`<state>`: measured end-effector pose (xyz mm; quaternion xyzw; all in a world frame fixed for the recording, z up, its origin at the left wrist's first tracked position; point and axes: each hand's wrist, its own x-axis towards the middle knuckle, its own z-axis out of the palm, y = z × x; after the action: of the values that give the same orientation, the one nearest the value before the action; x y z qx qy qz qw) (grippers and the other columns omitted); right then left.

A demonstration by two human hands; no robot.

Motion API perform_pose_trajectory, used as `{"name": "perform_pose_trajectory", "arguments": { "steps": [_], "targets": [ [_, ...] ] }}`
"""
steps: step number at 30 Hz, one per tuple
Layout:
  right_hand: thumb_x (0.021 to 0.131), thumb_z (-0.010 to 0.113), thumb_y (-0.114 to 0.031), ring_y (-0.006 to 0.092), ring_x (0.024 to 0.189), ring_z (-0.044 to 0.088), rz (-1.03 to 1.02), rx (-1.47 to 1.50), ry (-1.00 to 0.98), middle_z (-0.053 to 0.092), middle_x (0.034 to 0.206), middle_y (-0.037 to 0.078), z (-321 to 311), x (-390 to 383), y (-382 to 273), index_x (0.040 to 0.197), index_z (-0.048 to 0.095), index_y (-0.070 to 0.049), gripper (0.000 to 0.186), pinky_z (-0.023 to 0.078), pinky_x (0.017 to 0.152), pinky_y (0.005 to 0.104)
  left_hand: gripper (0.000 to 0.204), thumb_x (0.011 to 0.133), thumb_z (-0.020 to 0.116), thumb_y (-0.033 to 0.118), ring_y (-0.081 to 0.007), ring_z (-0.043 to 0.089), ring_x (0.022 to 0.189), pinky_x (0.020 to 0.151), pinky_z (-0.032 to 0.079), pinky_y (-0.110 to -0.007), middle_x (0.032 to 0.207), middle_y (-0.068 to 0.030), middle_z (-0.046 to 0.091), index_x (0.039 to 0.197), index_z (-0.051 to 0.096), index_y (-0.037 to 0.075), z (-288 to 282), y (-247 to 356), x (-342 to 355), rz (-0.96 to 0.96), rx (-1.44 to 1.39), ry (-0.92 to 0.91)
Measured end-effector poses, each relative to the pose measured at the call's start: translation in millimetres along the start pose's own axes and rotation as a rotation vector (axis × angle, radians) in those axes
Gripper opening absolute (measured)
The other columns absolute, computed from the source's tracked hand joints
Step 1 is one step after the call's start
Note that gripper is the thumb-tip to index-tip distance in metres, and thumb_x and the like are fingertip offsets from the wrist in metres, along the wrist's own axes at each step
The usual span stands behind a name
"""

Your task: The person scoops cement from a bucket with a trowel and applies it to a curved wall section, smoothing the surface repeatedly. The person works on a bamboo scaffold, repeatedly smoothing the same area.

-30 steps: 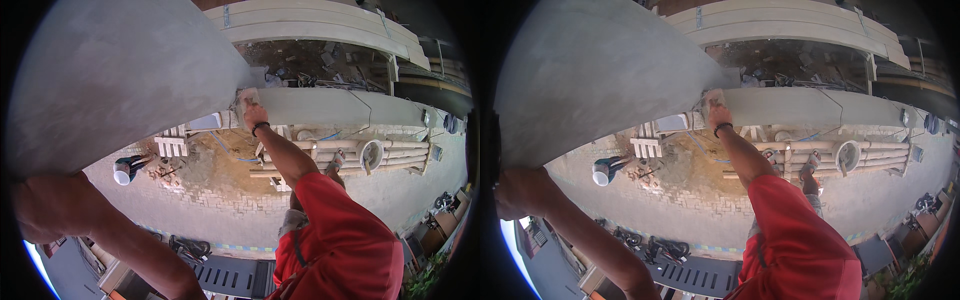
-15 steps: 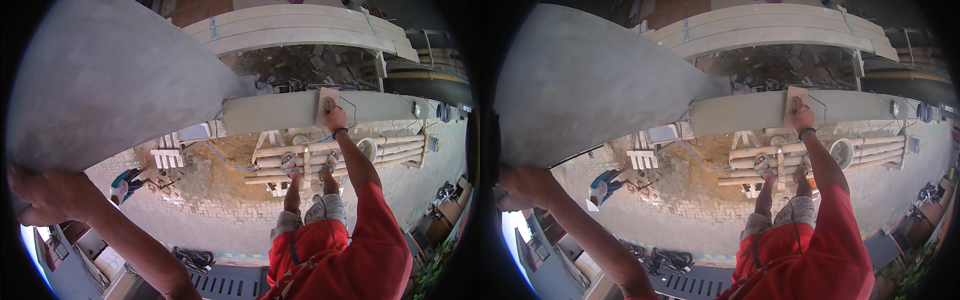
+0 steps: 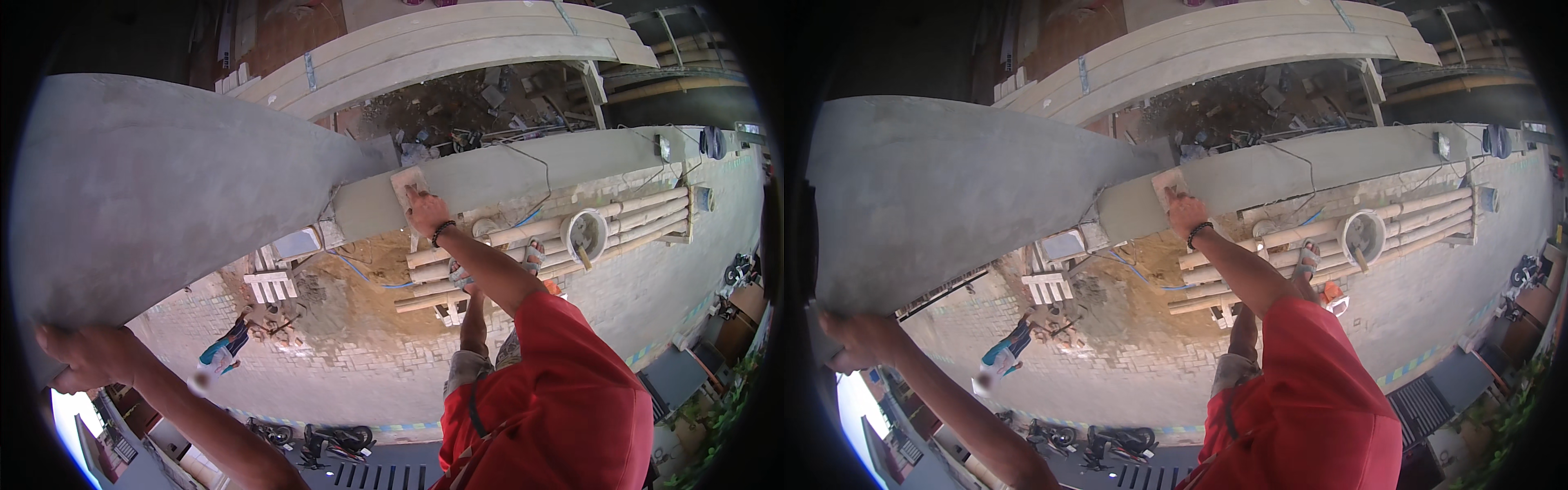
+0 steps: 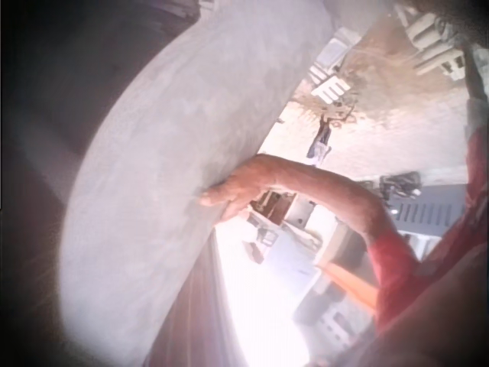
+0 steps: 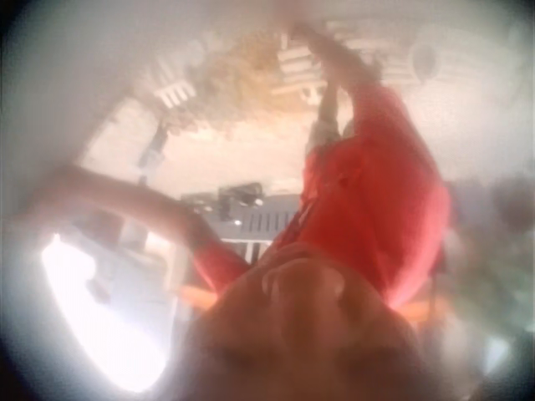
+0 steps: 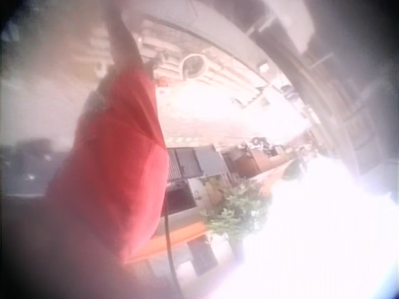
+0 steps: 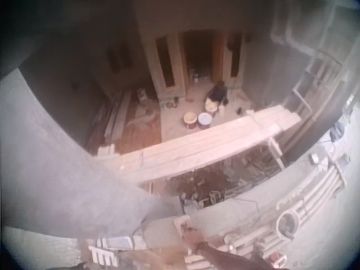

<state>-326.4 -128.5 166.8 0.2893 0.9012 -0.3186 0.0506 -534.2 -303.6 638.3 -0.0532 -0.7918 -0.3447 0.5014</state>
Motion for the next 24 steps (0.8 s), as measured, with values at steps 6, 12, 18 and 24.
{"name": "perform_pose_trajectory", "arguments": {
  "steps": [6,12,18,24],
  "targets": [
    [0.076,0.060,-0.016,0.0367,0.084,0.065,0.079,-0.060,-0.033,0.065,0.092,0.019,21,33,-7,0.122,0.050,-0.011,0.048,0.053,0.074,0.0466,0.083,0.083,0.057,0.046,-0.0429,0.056,0.099,0.078,0.057,-0.053,0.115,-0.0329,0.041,0.132,0.016,-0.006,2,-5,3,-0.078,-0.073,0.003],
    [0.074,0.061,-0.017,0.0368,0.081,0.065,0.232,-0.152,0.076,0.066,0.084,0.019,-46,9,92,0.121,0.051,-0.014,0.048,0.053,0.073,0.0472,0.074,0.083,0.055,0.044,-0.0415,0.056,0.094,0.067,0.059,-0.052,0.113,-0.0283,0.039,0.129,0.020,-0.003,-17,-16,19,0.080,0.098,-0.095],
    [0.074,0.062,-0.017,0.0377,0.079,0.065,0.350,-0.136,0.185,0.066,0.085,0.019,-109,-13,120,0.119,0.052,-0.015,0.047,0.053,0.071,0.0479,0.066,0.086,0.050,0.047,-0.0356,0.053,0.101,0.063,0.060,-0.049,0.113,-0.0210,0.029,0.124,0.029,-0.002,-5,-10,6,-0.041,-0.041,-0.030],
    [0.073,0.061,-0.017,0.0364,0.077,0.065,0.023,0.089,0.057,0.066,0.082,0.018,-7,0,-29,0.118,0.052,-0.012,0.047,0.052,0.070,0.0471,0.064,0.088,0.048,0.048,-0.0357,0.051,0.104,0.067,0.059,-0.047,0.112,-0.0206,0.029,0.121,0.034,-0.004,-5,-5,2,-0.011,0.051,-0.038]
  ]
}}
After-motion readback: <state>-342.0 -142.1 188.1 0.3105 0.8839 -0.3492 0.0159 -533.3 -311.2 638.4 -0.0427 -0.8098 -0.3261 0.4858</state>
